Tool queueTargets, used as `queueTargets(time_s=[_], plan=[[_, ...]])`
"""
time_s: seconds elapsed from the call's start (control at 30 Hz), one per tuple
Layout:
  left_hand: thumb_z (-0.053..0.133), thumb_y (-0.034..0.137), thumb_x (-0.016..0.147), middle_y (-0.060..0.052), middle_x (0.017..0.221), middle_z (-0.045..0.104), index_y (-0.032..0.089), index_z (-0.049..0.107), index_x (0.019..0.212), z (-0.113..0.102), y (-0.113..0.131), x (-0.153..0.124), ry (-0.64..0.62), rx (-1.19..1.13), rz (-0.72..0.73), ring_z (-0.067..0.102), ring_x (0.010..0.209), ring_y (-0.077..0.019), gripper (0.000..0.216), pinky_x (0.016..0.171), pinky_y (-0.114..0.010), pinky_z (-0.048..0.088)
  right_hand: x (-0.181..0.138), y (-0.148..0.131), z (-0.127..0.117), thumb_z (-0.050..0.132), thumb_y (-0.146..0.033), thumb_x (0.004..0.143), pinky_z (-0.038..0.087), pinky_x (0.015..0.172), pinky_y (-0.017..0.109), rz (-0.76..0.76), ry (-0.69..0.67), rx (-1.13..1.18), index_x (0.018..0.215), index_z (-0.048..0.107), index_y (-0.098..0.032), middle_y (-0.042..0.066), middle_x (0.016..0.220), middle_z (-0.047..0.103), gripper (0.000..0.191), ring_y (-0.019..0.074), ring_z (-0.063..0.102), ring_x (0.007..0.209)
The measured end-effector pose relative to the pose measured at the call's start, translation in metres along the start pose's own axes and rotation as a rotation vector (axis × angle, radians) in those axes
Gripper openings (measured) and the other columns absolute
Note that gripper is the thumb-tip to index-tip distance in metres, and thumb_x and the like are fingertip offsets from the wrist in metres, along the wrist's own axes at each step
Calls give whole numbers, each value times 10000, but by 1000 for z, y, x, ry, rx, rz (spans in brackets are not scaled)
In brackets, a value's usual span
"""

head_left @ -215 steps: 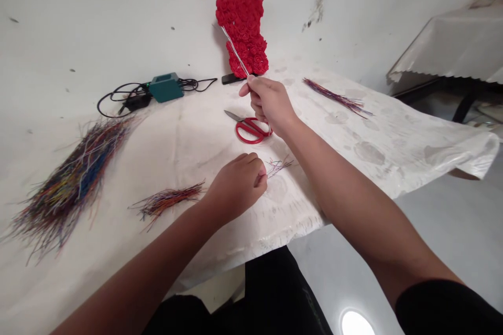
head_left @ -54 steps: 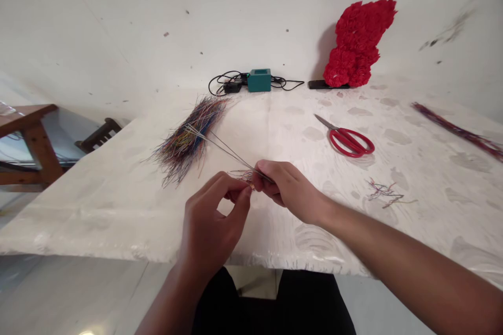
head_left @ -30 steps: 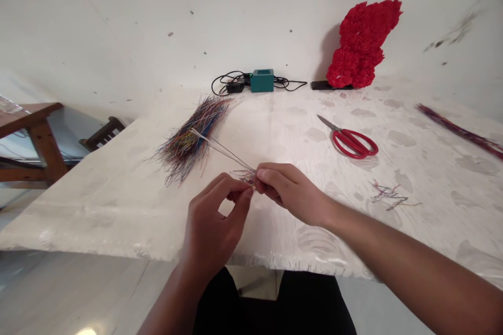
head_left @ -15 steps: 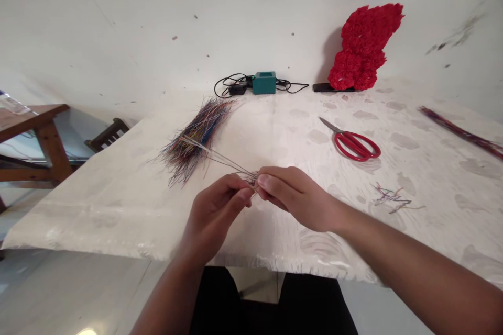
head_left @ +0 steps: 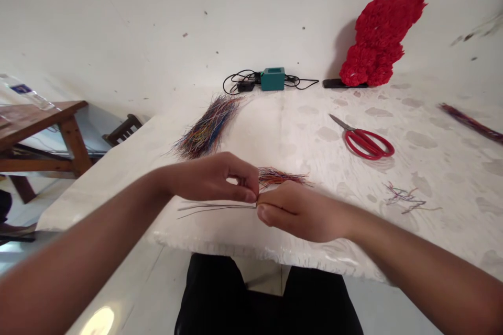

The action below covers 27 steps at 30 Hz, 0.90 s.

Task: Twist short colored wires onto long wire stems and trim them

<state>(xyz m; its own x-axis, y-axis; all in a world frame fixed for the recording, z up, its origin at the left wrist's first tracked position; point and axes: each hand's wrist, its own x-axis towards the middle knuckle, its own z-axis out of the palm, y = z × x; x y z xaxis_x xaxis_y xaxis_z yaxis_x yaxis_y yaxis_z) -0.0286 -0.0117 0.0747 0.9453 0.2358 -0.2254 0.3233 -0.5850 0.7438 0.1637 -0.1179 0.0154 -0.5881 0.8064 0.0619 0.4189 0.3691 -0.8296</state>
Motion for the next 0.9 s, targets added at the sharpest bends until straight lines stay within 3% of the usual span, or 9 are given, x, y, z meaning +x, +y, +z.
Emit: queueTargets(time_s=[0.07,0.2,0.37,0.5,0.7,0.9], plan=[[602,234,877,10,771,690,238,710,841,-9,15,3,-22,149,-6,629,724,-138,114,675,-233,479,2,0,0,406,-250,966,302,549,259,15,42,-33,668,374,-182,-41,635,411,307,89,391,596],[584,190,896,29,771,662,207,674,807,-5,36,4,103,456,5,584,697,-105,128,621,-220,417,3,1,-2,393,-235,960,315,591,269,21,171,-41,679,379,-183,-29,699,432,286,104,414,667],[534,125,911,-2,716,586,164,631,775,27,31,-2,439,861,162,504,694,-149,172,648,-306,388,5,6,-1,385,-274,967,327,599,278,142,276,45,711,443,-185,-36,666,449,277,109,411,642],[556,84,888,-24,715,592,152,645,812,54,19,-7,709,1002,195,495,704,-175,135,665,-338,414,9,4,2,374,-281,970,359,647,287,127,383,73,702,463,-180,-21,693,518,301,121,460,679],[669,25,804,-34,739,651,127,669,871,85,17,3,1099,867,237,555,716,-158,122,688,-316,487,9,2,5,388,-323,981,362,626,283,102,552,71,690,497,-176,-13,667,546,344,126,484,662],[674,59,821,4,729,624,161,688,837,102,27,15,1313,338,113,538,653,-95,104,598,-222,453,4,0,4,381,-319,996,383,650,277,9,587,165,727,524,-175,-7,716,575,337,123,510,694]])
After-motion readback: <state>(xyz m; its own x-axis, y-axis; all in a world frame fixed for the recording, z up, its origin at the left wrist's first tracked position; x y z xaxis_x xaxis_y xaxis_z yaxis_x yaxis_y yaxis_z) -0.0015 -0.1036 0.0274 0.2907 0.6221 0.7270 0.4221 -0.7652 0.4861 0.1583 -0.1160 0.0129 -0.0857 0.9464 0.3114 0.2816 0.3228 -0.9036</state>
